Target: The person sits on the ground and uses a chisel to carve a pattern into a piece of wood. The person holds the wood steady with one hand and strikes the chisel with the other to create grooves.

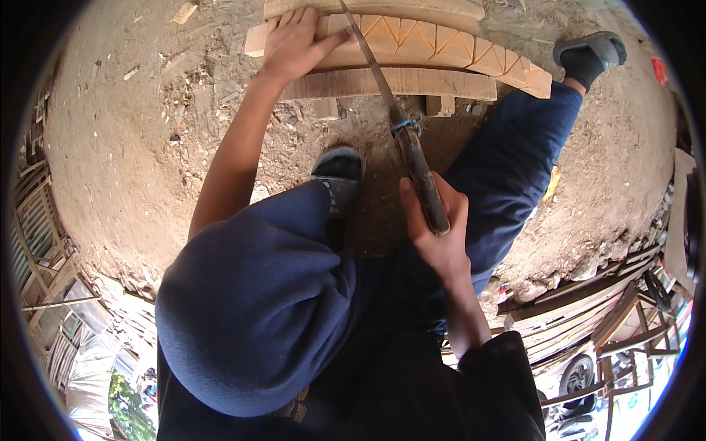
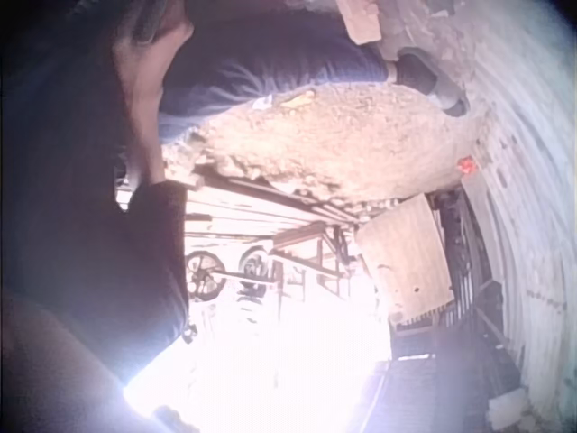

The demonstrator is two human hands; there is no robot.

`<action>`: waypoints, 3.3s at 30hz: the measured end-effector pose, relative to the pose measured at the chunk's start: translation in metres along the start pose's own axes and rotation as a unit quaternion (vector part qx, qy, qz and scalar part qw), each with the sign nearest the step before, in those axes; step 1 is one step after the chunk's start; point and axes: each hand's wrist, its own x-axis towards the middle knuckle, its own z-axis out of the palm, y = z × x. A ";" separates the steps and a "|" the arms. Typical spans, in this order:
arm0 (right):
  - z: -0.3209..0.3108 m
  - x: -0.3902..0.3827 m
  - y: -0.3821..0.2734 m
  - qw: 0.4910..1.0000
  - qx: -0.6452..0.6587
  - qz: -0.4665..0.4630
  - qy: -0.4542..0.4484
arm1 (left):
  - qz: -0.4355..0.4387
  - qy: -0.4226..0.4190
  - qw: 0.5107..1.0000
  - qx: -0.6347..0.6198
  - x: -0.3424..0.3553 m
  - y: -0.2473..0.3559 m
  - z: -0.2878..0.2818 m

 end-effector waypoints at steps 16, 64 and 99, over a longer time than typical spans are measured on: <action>0.003 0.003 0.006 1.000 0.008 -0.010 0.004 | 0.018 0.039 0.999 -0.025 0.000 0.004 0.003; -0.014 -0.018 0.008 1.000 0.001 0.015 -0.014 | 0.004 -0.006 1.000 0.006 0.000 -0.012 0.002; -0.003 -0.016 0.012 1.000 0.008 -0.013 0.009 | 0.004 0.037 0.999 -0.033 0.000 -0.003 0.004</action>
